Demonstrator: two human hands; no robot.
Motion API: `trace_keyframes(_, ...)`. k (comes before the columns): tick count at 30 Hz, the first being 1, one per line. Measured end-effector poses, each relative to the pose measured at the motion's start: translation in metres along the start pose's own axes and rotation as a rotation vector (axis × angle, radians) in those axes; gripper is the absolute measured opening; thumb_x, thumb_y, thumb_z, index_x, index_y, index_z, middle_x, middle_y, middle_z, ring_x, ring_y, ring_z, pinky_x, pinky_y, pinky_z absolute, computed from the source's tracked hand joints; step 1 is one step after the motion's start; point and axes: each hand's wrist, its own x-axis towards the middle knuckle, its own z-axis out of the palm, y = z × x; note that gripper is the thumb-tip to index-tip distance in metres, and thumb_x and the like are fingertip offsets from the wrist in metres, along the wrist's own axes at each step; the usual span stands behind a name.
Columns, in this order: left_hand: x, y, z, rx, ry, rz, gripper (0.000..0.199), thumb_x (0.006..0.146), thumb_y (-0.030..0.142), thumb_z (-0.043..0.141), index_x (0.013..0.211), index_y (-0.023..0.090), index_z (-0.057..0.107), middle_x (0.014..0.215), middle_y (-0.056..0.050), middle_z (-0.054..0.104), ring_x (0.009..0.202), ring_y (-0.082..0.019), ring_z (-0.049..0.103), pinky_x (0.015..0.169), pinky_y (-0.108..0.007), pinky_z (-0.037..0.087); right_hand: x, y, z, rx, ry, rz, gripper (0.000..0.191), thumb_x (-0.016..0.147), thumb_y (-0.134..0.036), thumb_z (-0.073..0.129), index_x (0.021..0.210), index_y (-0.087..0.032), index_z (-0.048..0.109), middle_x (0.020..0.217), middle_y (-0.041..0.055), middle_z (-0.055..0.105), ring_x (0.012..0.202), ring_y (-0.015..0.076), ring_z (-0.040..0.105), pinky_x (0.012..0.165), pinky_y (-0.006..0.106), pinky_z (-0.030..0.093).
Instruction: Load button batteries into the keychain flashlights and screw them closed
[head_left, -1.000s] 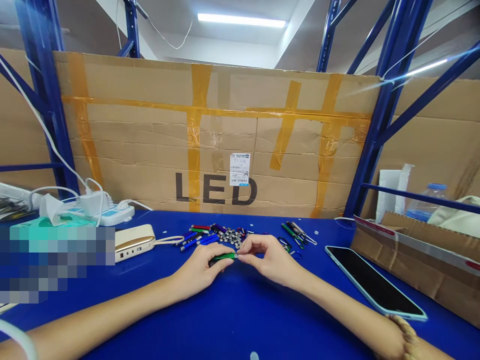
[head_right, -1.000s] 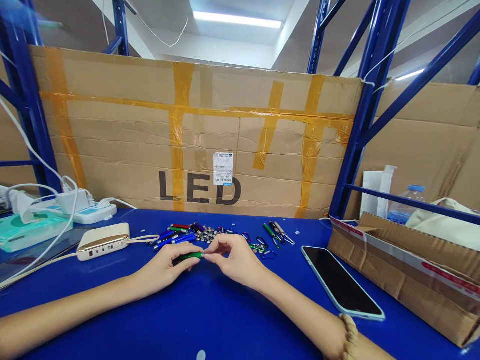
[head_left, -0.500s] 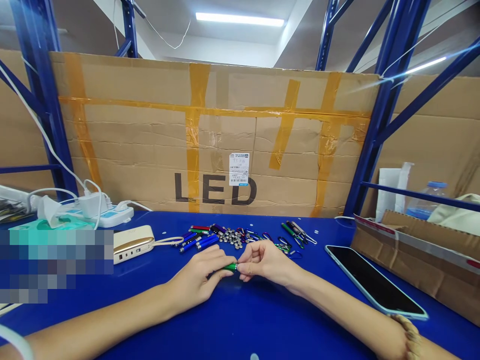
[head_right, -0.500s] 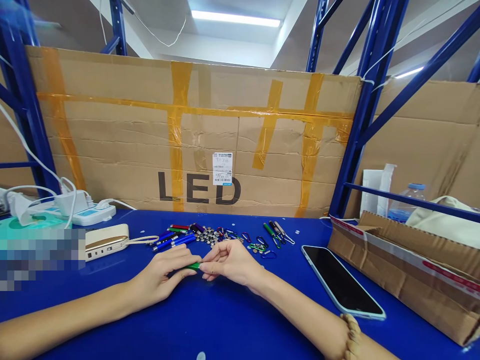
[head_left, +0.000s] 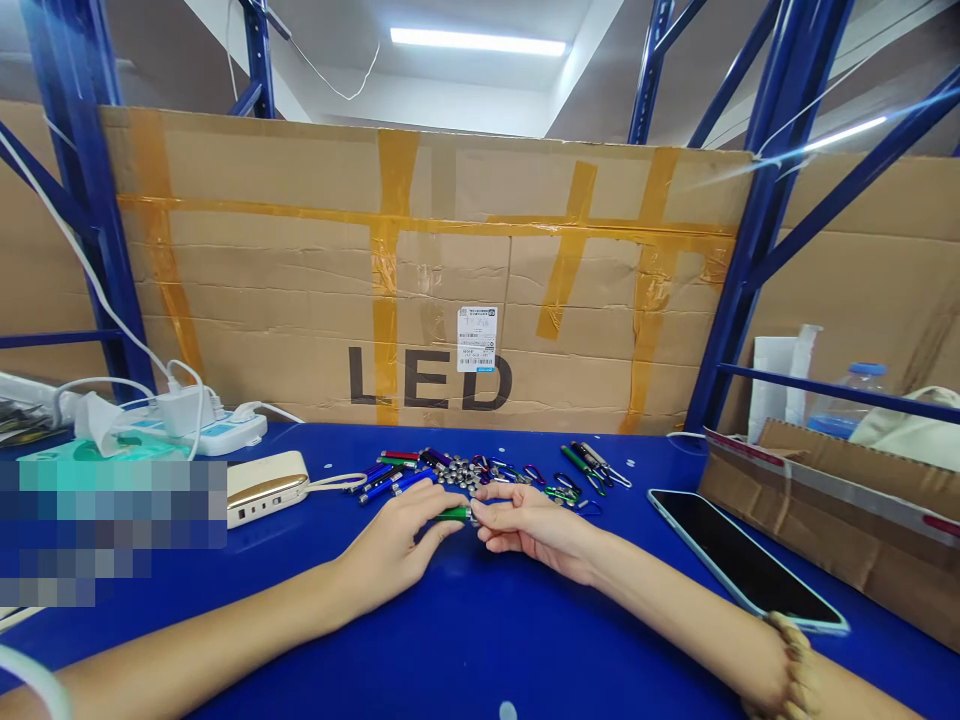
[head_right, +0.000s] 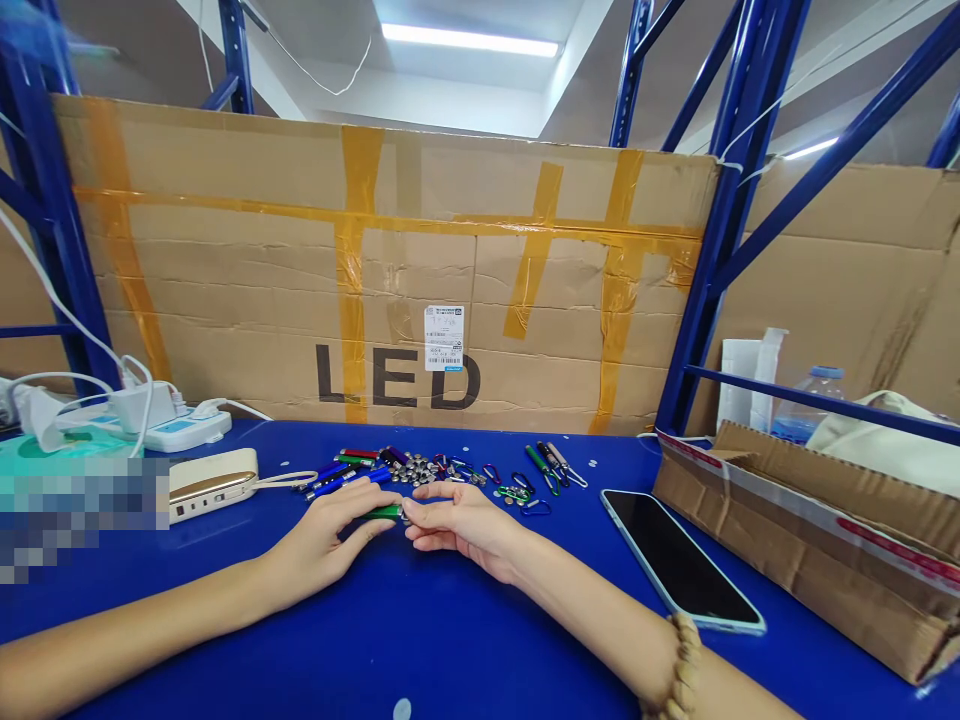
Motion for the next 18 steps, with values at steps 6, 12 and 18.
trace_keyframes(6, 0.001, 0.005, -0.002, -0.1, -0.026, -0.123, 0.024, 0.089, 0.027, 0.04, 0.107, 0.021, 0.055, 0.104, -0.005, 0.063, 0.096, -0.017, 0.055, 0.087, -0.031, 0.043, 0.002, 0.001, 0.002, -0.14, 0.011, -0.149, 0.034, 0.059, -0.037, 0.076, 0.077, -0.015, 0.057, 0.062, -0.003, 0.059, 0.056, 0.0062, 0.059, 0.051, 0.015, 0.05)
trace_keyframes(12, 0.005, 0.0, -0.002, -0.133, -0.029, -0.236, 0.027, 0.088, 0.031, 0.038, 0.104, 0.019, 0.057, 0.094, -0.004, 0.065, 0.074, -0.015, 0.059, 0.074, -0.029, 0.048, 0.005, 0.001, -0.001, -0.693, 0.136, -0.6, 0.026, 0.069, -0.04, 0.067, 0.076, -0.016, 0.063, 0.07, 0.0014, 0.061, 0.058, 0.0111, 0.057, 0.049, 0.023, 0.05)
trace_keyframes(18, 0.006, 0.001, -0.004, -0.105, -0.101, -0.196, 0.03, 0.089, 0.031, 0.037, 0.106, 0.019, 0.058, 0.08, -0.003, 0.062, 0.068, -0.014, 0.054, 0.071, -0.028, 0.044, 0.0, -0.005, -0.014, -1.272, 0.089, -1.075, 0.018, 0.083, -0.031, 0.055, 0.089, -0.018, 0.066, 0.082, 0.0053, 0.065, 0.071, 0.0136, 0.06, 0.061, 0.024, 0.048)
